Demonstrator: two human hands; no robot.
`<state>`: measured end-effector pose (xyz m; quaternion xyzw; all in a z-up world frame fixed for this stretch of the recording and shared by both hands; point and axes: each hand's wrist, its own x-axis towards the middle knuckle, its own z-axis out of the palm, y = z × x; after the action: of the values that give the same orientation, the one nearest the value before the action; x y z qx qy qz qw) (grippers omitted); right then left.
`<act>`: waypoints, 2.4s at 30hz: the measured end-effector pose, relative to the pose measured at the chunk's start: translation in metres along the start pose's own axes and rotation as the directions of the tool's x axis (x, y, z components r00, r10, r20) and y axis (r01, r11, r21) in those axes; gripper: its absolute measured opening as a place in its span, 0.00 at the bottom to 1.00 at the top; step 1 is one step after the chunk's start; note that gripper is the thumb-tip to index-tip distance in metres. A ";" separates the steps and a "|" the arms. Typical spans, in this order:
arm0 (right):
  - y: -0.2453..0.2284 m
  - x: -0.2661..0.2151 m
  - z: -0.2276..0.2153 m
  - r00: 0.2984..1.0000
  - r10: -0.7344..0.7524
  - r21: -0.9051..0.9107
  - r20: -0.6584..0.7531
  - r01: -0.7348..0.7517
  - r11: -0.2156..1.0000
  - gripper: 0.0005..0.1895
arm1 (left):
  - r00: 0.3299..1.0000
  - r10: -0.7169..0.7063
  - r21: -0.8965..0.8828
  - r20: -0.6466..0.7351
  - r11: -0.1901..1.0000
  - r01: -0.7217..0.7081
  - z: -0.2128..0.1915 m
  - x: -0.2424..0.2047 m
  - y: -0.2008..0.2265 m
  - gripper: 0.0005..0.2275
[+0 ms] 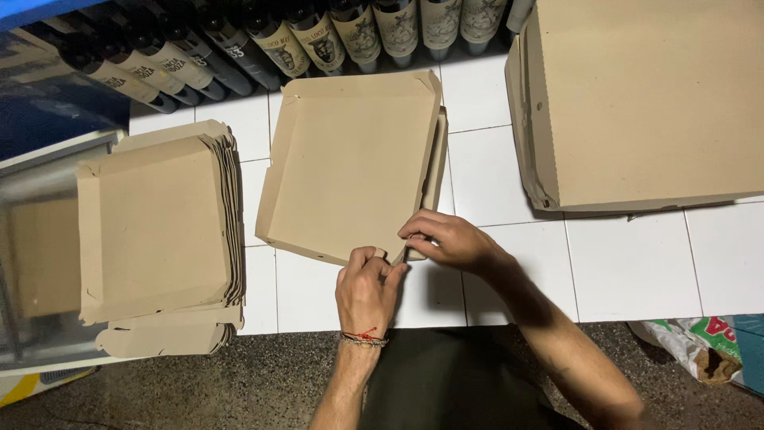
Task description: The person repeatedly picks up flat cardboard boxes from a stack, folds the side flaps to form a box shape, and places the assembled boxes into a stack. The person handles the boxes one at a time throughout the clip.
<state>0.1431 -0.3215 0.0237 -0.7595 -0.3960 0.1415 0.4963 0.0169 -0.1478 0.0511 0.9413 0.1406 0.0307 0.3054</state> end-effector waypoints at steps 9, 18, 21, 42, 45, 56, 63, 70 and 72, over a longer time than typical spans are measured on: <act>0.017 -0.003 -0.006 0.993 0.085 -0.008 0.077 -0.084 0.996 0.09 | 0.996 0.047 -0.113 0.077 0.993 -0.038 -0.009 0.008 0.001 0.13; -0.007 -0.009 -0.021 0.872 0.483 -0.139 0.082 -0.470 0.872 0.19 | 0.990 -0.047 -0.079 -0.133 0.996 0.037 -0.038 0.020 -0.046 0.09; 0.018 -0.017 0.006 0.853 0.504 -0.006 -0.138 -0.510 0.860 0.32 | 0.951 -0.181 -0.129 -0.251 0.980 0.152 -0.060 0.038 -0.089 0.13; -0.040 -0.053 0.050 0.328 0.918 0.235 -0.223 -0.896 0.377 0.29 | 0.712 -0.430 -0.028 0.555 0.846 0.533 -0.049 0.022 -0.212 0.30; -0.025 -0.070 0.054 0.213 0.968 0.357 -0.133 -0.901 0.247 0.28 | 0.771 -0.412 -0.126 0.486 0.840 0.528 -0.063 0.010 -0.212 0.17; -0.038 0.024 0.050 0.607 0.621 -0.246 -0.495 -0.784 0.570 0.35 | 0.886 -0.287 -0.199 0.363 0.905 0.375 -0.126 0.106 -0.160 0.27; -0.045 0.144 0.098 0.913 0.400 -0.388 -0.086 -0.400 0.830 0.29 | 0.949 -0.253 -0.346 0.187 0.887 0.305 -0.053 0.141 -0.202 0.18; -0.020 0.225 0.122 0.935 0.352 -0.465 0.047 -0.292 0.836 0.31 | 0.977 -0.207 -0.420 0.050 0.883 0.209 -0.062 0.128 -0.190 0.17; -0.015 0.241 0.122 0.944 0.307 -0.489 0.124 -0.211 0.846 0.25 | 0.980 -0.199 -0.399 0.019 0.897 0.190 -0.055 0.129 -0.195 0.16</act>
<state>0.2176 -0.0612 0.0223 -0.8856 -0.3588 0.1819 0.2321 0.0844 0.0703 -0.0215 0.8402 0.2281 0.0386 0.4905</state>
